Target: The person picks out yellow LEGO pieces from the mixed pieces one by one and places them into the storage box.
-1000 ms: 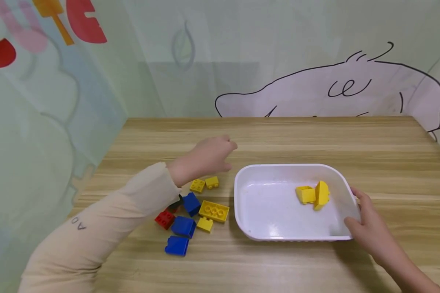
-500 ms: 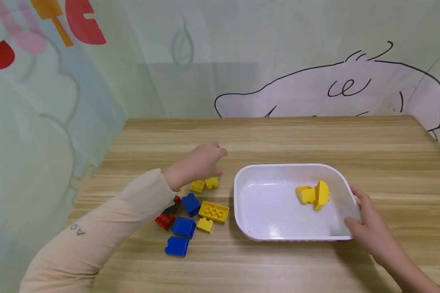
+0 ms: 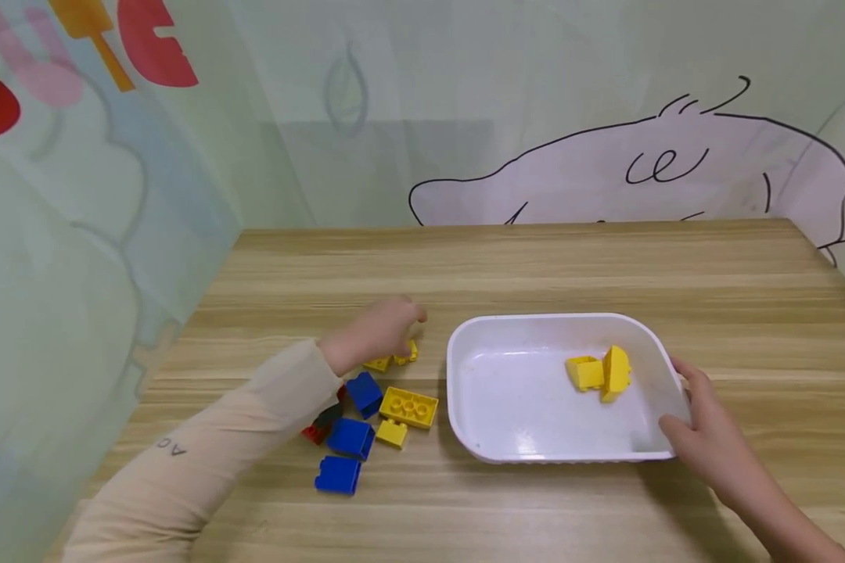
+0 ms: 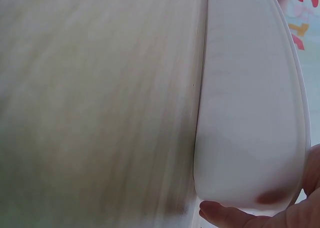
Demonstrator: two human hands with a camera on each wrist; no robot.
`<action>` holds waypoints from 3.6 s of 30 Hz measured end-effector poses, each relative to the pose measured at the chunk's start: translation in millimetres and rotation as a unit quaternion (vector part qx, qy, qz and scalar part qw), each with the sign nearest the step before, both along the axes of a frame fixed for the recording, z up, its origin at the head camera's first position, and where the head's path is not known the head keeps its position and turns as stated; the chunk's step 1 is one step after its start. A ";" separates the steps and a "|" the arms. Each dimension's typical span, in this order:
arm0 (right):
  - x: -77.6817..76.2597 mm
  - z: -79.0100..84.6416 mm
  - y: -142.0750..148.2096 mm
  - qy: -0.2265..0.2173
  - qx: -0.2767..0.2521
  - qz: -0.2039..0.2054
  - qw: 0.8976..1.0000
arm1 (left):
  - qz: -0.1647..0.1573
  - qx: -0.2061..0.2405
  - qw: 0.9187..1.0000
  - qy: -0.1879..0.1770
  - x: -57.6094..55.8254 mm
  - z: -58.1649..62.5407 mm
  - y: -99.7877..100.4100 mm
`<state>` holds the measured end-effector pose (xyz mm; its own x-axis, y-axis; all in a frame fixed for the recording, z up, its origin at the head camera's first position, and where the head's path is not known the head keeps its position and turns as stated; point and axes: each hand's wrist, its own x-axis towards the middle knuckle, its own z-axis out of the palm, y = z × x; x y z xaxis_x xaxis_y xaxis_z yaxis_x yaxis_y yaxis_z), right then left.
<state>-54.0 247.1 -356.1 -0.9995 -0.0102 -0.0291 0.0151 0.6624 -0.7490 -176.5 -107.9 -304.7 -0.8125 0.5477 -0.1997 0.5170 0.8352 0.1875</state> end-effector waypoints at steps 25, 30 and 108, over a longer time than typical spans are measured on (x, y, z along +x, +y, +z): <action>0.2 -0.3 -1.9 0.007 0.000 0.000 1.000 | -0.009 0.042 0.999 -0.022 -4.3 -25.0 -8.9; 2.1 0.3 -2.0 0.013 0.003 0.001 1.000 | -0.013 0.046 0.999 -0.024 -5.4 -26.3 -7.7; -0.2 -0.7 -2.3 -0.002 -0.006 0.000 1.000 | -0.096 0.003 0.995 0.027 -2.9 53.2 74.8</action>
<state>-54.2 244.8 -356.8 -0.9994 -0.0106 -0.0322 0.0174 0.6537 -0.7566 -179.4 -33.0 -251.5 -0.7021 0.6948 -0.1558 0.6762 0.7192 0.1597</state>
